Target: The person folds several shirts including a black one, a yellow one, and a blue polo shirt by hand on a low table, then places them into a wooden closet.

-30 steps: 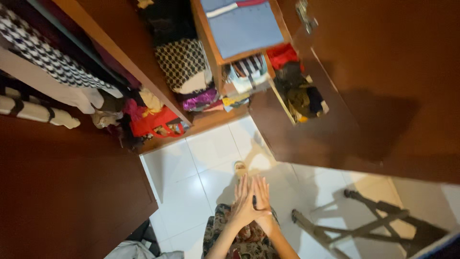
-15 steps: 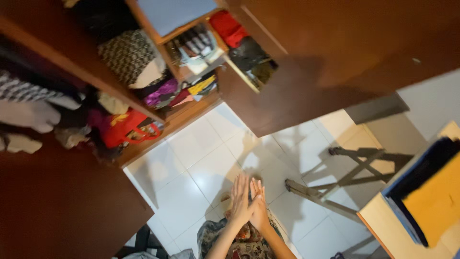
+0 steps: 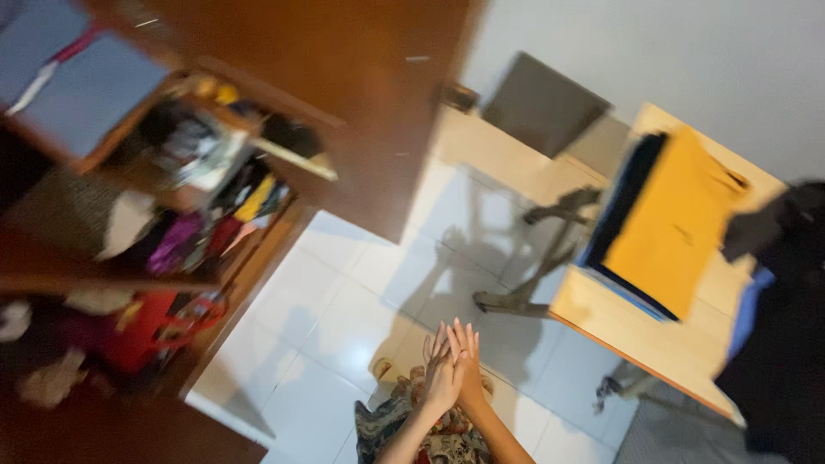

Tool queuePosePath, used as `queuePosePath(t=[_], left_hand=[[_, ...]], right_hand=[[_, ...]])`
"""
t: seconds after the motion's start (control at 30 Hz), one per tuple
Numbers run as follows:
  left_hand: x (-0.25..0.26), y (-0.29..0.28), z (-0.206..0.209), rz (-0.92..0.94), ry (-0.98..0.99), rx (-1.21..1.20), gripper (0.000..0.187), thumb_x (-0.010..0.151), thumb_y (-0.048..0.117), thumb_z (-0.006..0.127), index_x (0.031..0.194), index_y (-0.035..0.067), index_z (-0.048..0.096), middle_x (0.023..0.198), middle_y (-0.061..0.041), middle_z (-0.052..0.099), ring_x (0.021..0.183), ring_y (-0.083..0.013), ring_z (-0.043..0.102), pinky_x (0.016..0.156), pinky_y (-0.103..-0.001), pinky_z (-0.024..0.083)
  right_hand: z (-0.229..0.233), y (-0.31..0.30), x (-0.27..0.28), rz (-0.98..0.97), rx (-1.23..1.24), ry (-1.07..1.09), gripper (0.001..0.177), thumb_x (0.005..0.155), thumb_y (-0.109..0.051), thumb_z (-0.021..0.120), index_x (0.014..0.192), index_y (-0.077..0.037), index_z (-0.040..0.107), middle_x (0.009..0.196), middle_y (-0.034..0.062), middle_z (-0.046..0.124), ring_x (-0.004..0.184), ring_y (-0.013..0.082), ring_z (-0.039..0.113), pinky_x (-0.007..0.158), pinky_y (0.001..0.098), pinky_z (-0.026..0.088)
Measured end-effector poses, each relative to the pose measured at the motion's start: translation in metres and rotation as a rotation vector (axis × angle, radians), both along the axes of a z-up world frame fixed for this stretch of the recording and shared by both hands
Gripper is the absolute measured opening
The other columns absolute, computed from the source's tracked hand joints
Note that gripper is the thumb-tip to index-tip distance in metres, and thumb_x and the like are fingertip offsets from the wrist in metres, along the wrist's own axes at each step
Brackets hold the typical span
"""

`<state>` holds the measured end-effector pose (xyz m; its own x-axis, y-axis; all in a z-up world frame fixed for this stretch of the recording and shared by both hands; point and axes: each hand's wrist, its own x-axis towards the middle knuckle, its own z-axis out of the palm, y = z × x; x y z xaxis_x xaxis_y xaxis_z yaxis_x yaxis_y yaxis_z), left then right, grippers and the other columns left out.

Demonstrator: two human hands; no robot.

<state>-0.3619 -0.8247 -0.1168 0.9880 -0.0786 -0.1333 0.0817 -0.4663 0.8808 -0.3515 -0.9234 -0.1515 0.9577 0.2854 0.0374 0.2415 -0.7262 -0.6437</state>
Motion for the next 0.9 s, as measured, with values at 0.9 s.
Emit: queuePosePath(t=[0.9], left_hand=[[0.017, -0.4, 0.024, -0.536, -0.119, 0.041, 0.049, 0.109, 0.027, 0.043, 0.137, -0.01, 0.056, 0.153, -0.025, 0.048, 0.155, -0.0364, 0.014, 0.123, -0.058, 0.004]], right_hand=[[0.025, -0.406, -0.036, -0.406, -0.152, -0.235, 0.061, 0.1, -0.025, 0.055, 0.156, -0.014, 0.034, 0.164, 0.0179, 0.029, 0.152, 0.0459, 0.025, 0.123, 0.0628, 0.016]])
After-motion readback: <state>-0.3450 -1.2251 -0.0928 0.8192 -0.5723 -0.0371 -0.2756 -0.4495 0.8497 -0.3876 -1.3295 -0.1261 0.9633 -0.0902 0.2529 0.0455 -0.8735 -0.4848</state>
